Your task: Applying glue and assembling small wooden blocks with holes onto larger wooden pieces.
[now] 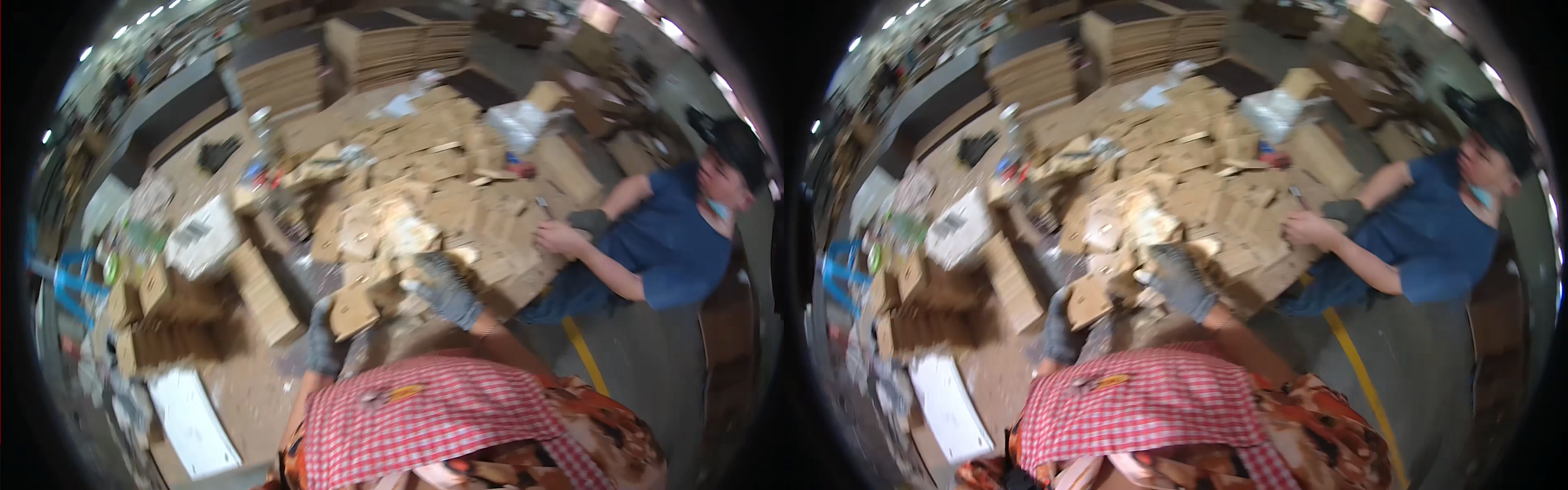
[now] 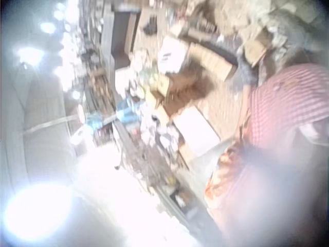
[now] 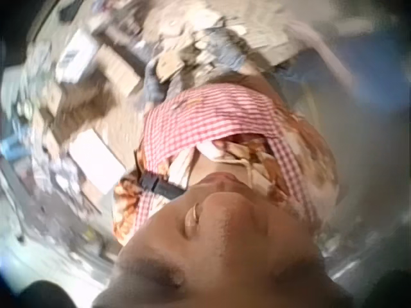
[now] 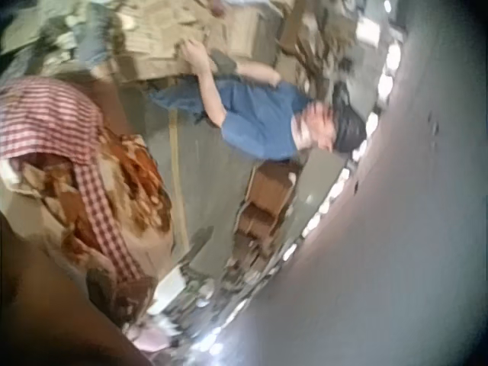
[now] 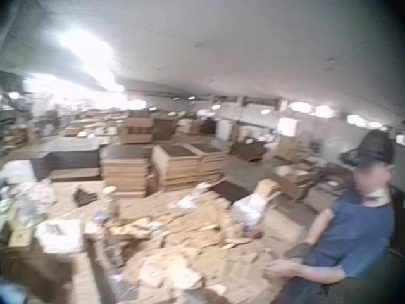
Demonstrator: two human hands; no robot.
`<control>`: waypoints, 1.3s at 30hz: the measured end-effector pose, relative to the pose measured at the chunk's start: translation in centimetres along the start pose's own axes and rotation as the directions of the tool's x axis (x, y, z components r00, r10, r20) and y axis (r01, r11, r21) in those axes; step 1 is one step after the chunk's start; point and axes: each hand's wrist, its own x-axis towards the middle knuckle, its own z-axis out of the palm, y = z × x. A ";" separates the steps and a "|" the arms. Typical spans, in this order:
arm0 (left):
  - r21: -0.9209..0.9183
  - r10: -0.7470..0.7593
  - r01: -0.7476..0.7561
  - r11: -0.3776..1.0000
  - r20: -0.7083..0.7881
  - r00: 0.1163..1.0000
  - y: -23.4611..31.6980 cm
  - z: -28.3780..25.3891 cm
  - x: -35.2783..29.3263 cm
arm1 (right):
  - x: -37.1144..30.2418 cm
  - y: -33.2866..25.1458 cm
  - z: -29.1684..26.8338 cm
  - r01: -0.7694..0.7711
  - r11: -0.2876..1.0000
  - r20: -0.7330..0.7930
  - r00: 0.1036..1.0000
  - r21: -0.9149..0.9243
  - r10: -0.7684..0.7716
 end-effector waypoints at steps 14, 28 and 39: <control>0.192 0.198 -0.153 0.970 -0.243 0.950 2.3 -3.5 0.7 | -4.5 7.4 1.3 -0.141 0.980 -0.046 0.990 -0.141 0.135; 0.280 0.285 -0.224 0.933 -0.200 0.937 2.1 -7.7 3.1 | -5.7 7.3 2.8 -0.108 0.946 0.068 0.989 -0.306 0.135; 0.023 0.041 -0.041 0.999 -0.029 0.999 2.9 -3.9 2.6 | -5.6 7.2 2.4 -0.093 0.928 0.133 0.980 -0.361 0.150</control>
